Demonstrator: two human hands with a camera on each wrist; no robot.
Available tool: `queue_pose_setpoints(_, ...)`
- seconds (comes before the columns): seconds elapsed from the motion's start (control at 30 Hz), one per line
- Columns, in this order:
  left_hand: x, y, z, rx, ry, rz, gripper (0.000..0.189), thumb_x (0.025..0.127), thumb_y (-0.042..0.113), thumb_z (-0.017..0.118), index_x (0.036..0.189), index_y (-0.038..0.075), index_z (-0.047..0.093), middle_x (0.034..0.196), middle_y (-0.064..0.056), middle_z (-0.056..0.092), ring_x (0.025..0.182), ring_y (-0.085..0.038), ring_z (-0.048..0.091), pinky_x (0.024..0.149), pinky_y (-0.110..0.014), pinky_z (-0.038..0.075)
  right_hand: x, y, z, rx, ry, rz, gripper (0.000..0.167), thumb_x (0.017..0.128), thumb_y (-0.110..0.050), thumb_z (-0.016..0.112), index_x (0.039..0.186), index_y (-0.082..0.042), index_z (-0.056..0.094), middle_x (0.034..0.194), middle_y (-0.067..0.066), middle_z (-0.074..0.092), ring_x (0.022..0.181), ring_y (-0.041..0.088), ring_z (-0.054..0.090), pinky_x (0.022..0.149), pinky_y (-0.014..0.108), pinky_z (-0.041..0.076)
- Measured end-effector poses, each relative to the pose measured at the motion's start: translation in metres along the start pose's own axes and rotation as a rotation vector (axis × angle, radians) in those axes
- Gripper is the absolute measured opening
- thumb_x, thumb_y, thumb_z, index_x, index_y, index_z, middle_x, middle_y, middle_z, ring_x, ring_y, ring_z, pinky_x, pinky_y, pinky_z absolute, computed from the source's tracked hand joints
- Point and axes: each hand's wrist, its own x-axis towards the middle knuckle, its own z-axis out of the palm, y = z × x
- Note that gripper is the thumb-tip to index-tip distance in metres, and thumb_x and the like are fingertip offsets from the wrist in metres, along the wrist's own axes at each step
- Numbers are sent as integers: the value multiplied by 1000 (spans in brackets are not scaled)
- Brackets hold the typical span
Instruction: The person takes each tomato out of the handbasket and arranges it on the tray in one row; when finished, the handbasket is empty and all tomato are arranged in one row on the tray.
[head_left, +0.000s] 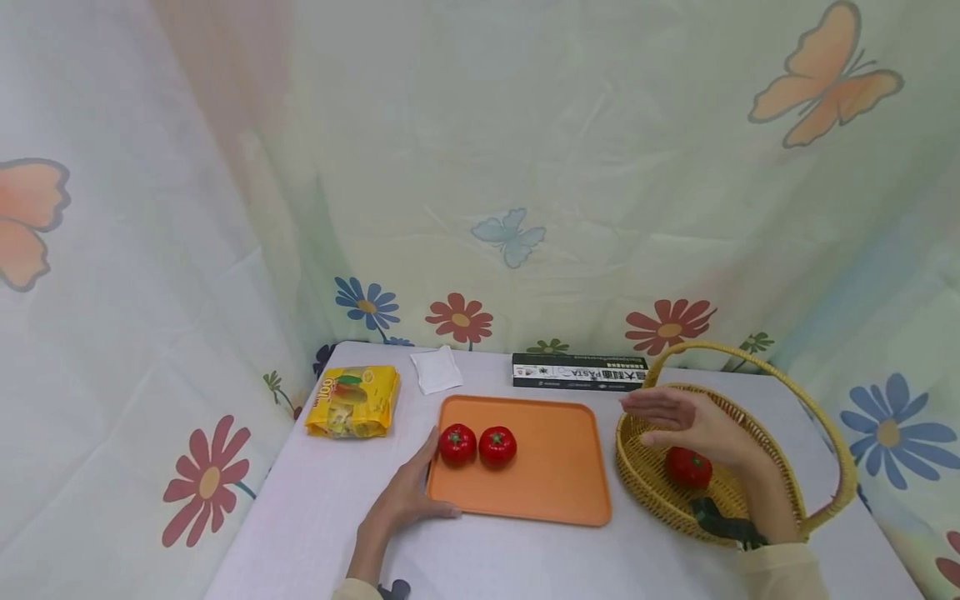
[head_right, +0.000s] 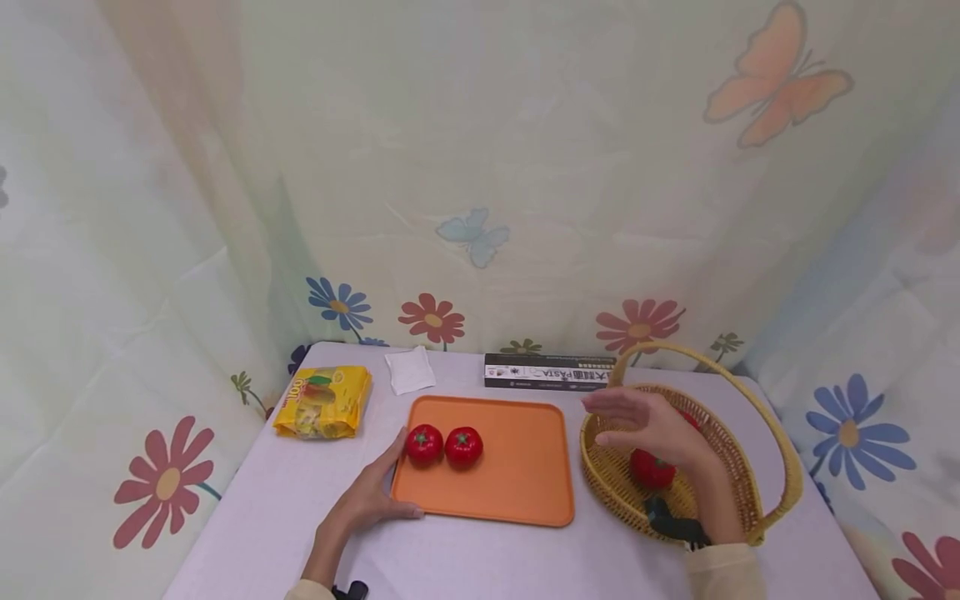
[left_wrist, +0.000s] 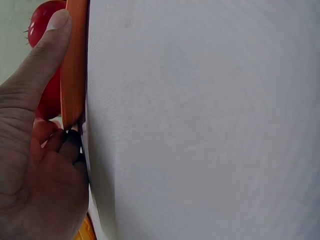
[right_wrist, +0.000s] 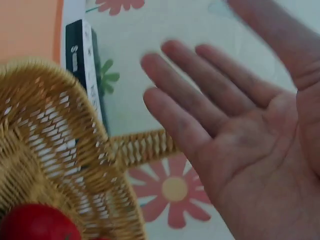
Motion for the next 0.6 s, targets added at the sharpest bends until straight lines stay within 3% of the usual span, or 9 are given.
queue_pose_setpoints(0.1,0,1,0,14,0,-2,139,67,51,102,175,29,17,180,4,21,167,-30,19,131,-62,25,-3,6,-4,-41,103,45,55,100,5,72,149,16,49,135,-13,72,121,1,69,93,25,63)
queue_pose_setpoints(0.17,1,1,0,19,1,-1,138,68,50,102,175,28,17,180,3,21,166,-30,19,131,-62,25,-4,10,-6,-79,151,72,56,100,1,74,149,14,50,134,-9,73,119,-1,70,91,24,63)
queue_pose_setpoints(0.33,1,1,1,29,3,-3,139,67,50,102,175,28,17,180,2,21,166,-30,20,131,-61,26,-3,22,-12,-205,244,125,57,101,-9,77,150,9,53,139,22,70,116,0,71,90,19,61)
queue_pose_setpoints(0.4,0,1,1,30,4,-5,139,67,51,102,175,28,17,180,3,21,166,-30,20,131,-61,26,-2,25,-14,-255,280,152,58,101,-12,78,150,8,54,141,29,67,118,8,73,90,17,60)
queue_pose_setpoints(0.6,0,0,1,26,4,-11,139,67,51,102,175,28,17,180,3,21,166,-30,19,131,-62,25,0,29,-16,-389,340,248,61,100,-25,80,147,7,58,139,30,67,126,45,68,87,12,57)
